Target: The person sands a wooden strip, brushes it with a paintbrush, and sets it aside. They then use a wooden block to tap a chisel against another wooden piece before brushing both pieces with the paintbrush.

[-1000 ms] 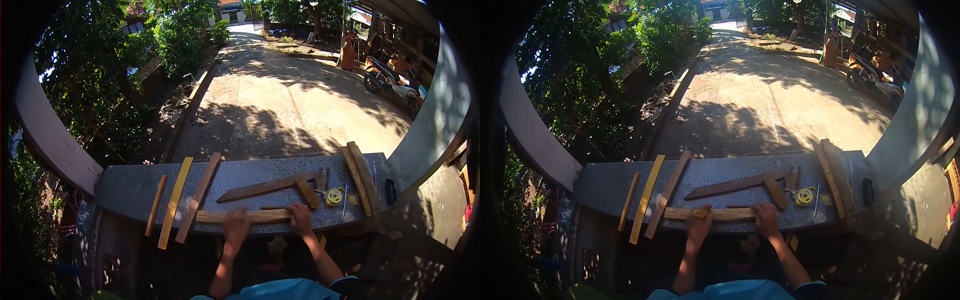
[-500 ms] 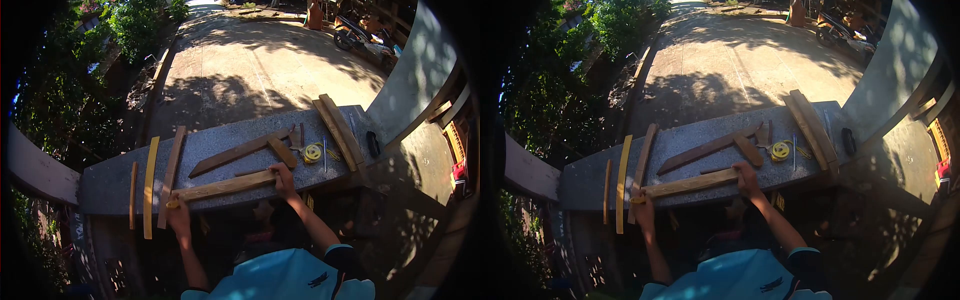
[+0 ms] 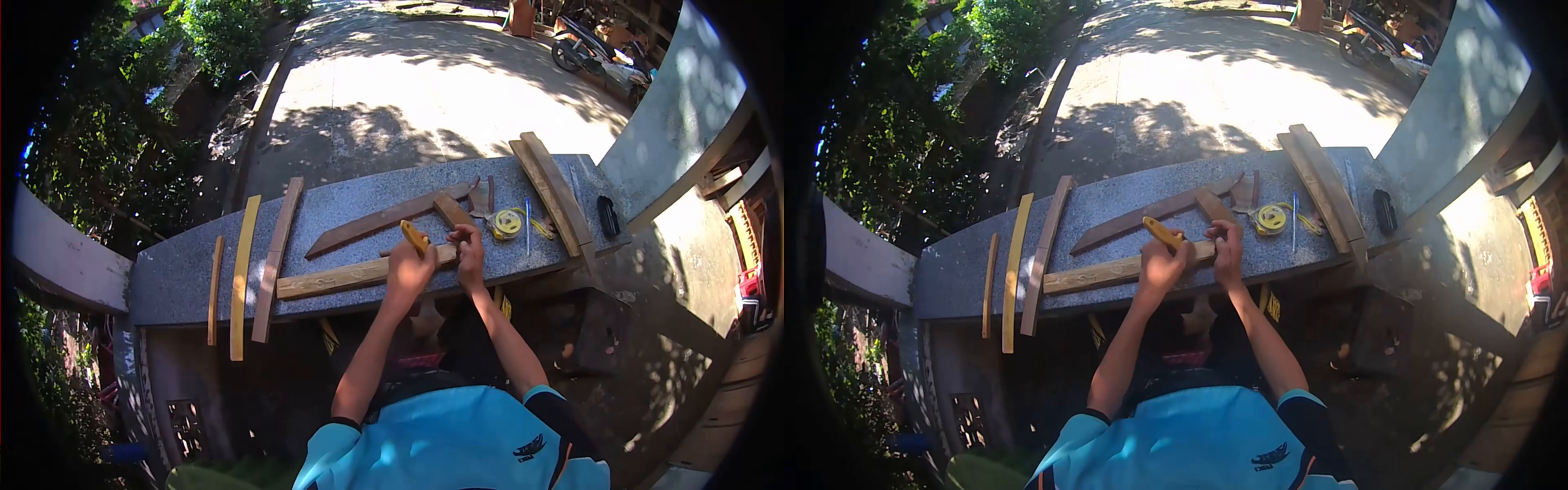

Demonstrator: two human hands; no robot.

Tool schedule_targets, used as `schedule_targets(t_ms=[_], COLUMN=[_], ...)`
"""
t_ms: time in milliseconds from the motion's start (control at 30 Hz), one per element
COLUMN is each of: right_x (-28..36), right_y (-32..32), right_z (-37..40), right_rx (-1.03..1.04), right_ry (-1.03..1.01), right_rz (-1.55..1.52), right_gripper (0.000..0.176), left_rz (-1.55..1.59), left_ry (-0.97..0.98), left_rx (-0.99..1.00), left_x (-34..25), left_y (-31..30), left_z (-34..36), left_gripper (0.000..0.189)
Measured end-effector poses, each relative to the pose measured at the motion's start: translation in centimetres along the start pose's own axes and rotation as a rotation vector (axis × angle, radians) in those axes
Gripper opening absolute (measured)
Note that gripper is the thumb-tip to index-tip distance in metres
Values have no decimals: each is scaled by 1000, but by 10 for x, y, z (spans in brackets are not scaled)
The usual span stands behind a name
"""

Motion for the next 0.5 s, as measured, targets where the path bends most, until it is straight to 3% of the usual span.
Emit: schedule_targets(t_ms=[33,100,200,300,367,433,500], right_x=[2,2,1,8,3,4,9], right_y=[0,1,2,4,2,3,1], right_z=[0,0,0,-3,-3,-2,-3], right_rx=[-2,-12,-5,-11,-3,-4,-19], right_ry=[0,-22,14,-5,-3,15,-14], right_rz=[-2,7,4,42,65,31,59], right_gripper=[32,30,28,27,26,26,26], left_rz=[-151,-342,-613,-915,-844,-773,-678], left_ry=[119,-121,-187,-151,-152,-25,-24], left_rx=[-43,-163,-375,-348,-203,-47,62], left_x=[0,23,28,22,22,28,18], left_y=[-27,-100,-210,-233,-191,-118,-45], left_z=[4,11,33,26,14,5,0], left_gripper=[24,24,21,18,14,16,15])
Point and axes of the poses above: each hand's wrist, its own z-axis away from the middle knuckle, its own y-axis out of the palm, x = y × z, the point moved 9 cm from there along -z, towards the middle knuckle, and after that the axes turned 14 degrees about z, right-handed, at the moved point
